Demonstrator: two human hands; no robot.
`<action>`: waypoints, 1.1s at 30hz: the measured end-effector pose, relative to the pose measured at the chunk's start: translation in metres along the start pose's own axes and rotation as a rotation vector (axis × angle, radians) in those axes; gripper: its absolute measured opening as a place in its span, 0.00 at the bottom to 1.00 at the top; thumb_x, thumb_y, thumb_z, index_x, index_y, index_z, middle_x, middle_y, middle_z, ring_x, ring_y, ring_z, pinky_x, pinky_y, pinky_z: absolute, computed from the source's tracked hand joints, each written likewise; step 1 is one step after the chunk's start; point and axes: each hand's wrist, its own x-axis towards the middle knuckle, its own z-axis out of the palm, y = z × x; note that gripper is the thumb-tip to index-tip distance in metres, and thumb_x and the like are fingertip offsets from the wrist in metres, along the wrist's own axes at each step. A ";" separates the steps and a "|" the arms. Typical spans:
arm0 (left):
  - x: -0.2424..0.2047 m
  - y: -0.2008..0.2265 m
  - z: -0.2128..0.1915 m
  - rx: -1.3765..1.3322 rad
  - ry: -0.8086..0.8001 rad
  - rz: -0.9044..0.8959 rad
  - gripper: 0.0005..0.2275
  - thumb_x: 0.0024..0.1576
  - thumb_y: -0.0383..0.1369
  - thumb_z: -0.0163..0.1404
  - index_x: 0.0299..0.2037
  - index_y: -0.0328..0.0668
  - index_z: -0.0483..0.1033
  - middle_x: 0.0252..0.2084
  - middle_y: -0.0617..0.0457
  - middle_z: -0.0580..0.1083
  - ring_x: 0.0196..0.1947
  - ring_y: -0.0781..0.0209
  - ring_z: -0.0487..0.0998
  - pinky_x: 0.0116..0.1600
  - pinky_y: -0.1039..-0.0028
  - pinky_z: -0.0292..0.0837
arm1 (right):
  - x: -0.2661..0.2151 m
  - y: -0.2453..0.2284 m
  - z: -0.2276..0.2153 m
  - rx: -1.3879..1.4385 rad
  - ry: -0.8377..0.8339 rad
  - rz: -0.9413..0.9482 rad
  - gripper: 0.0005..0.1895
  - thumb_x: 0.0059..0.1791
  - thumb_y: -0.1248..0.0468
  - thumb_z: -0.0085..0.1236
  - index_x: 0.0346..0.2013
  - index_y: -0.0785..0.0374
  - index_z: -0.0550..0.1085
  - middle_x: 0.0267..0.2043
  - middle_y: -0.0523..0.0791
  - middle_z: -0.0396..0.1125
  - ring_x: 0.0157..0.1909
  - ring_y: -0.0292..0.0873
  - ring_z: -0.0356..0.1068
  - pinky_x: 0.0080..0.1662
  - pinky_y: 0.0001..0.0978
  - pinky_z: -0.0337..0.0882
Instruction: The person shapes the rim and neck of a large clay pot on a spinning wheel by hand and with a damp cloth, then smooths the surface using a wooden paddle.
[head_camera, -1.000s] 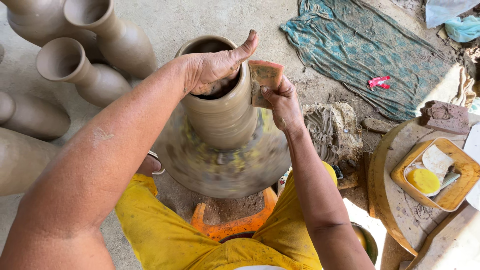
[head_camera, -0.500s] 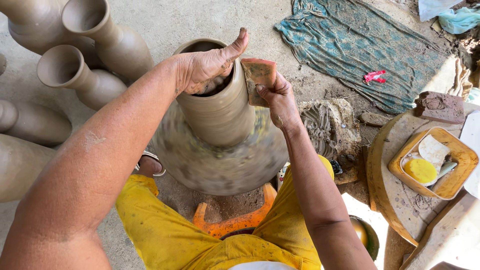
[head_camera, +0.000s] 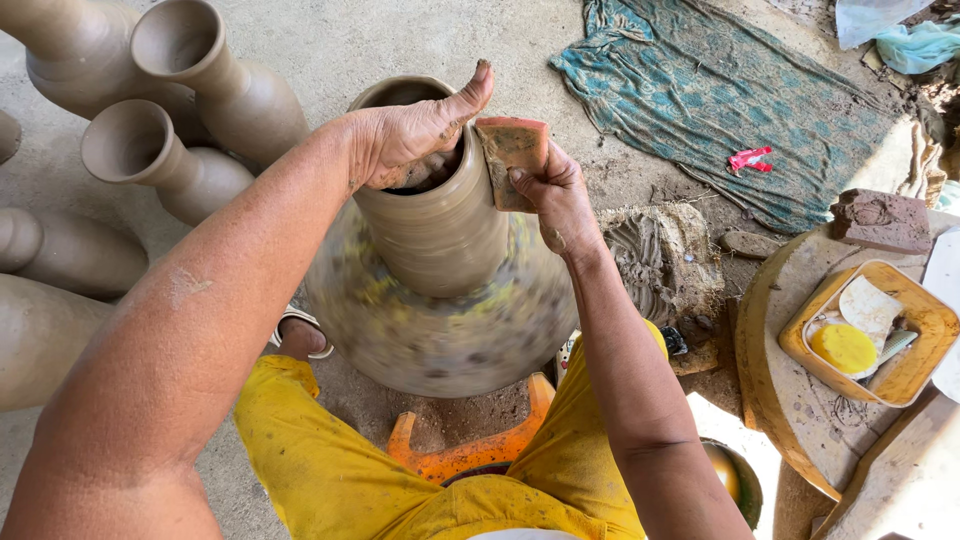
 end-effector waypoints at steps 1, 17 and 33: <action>0.000 0.000 0.000 -0.001 -0.003 0.007 0.67 0.27 0.82 0.25 0.77 0.48 0.32 0.79 0.42 0.33 0.78 0.47 0.26 0.71 0.31 0.23 | 0.000 0.000 0.001 0.000 -0.002 0.005 0.18 0.56 0.75 0.52 0.60 0.60 0.73 0.51 0.37 0.73 0.50 0.31 0.72 0.53 0.34 0.78; -0.003 -0.002 0.006 0.039 0.040 0.021 0.66 0.26 0.82 0.26 0.77 0.50 0.38 0.79 0.41 0.35 0.78 0.46 0.30 0.73 0.38 0.33 | -0.007 -0.002 0.004 -0.034 -0.041 -0.032 0.18 0.56 0.76 0.52 0.59 0.60 0.73 0.51 0.38 0.73 0.50 0.31 0.71 0.55 0.34 0.76; -0.003 0.004 0.009 0.082 0.107 0.041 0.66 0.27 0.82 0.27 0.77 0.49 0.42 0.78 0.33 0.42 0.78 0.39 0.37 0.73 0.38 0.40 | -0.003 -0.004 -0.002 0.016 -0.022 -0.033 0.17 0.55 0.76 0.52 0.58 0.62 0.73 0.51 0.39 0.74 0.50 0.32 0.72 0.54 0.34 0.78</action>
